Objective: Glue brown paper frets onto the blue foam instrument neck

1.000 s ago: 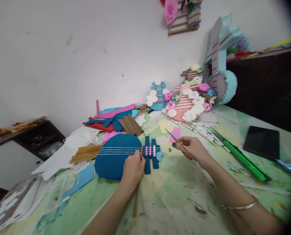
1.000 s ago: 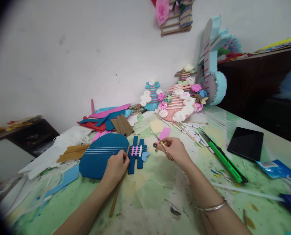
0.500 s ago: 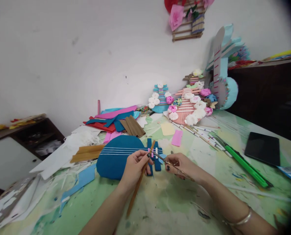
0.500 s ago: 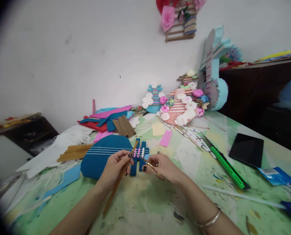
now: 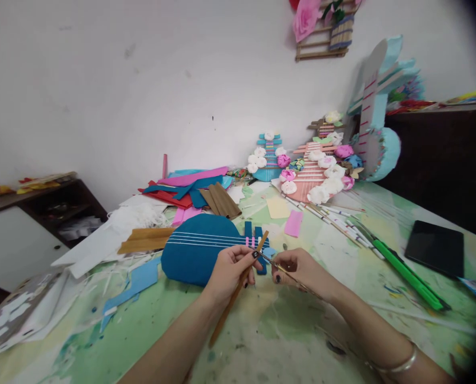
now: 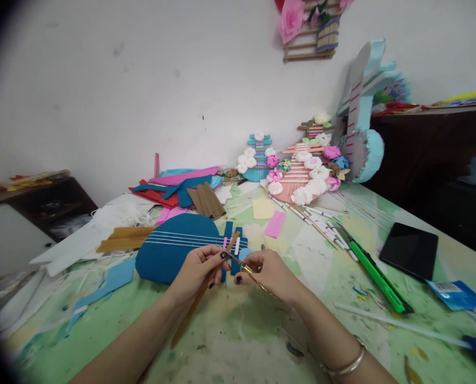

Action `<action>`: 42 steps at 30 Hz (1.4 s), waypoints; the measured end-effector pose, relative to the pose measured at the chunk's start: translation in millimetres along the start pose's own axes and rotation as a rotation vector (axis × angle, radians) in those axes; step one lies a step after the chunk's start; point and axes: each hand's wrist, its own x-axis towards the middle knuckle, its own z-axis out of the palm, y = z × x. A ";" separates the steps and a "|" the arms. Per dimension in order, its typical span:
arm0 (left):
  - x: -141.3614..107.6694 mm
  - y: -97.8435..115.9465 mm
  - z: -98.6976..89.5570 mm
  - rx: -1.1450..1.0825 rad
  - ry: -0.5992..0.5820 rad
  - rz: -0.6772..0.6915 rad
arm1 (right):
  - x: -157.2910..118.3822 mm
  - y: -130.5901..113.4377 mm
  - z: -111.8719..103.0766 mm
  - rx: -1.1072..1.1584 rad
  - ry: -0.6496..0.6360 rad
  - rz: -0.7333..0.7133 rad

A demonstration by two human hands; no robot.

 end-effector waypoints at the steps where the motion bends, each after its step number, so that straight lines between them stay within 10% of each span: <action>1: 0.2 -0.6 -0.3 0.001 -0.006 -0.002 | -0.1 -0.9 0.1 0.002 0.000 0.018; 42: 2.7 -3.6 -2.1 -0.008 0.019 0.002 | 3.7 6.6 6.8 -0.035 0.102 0.204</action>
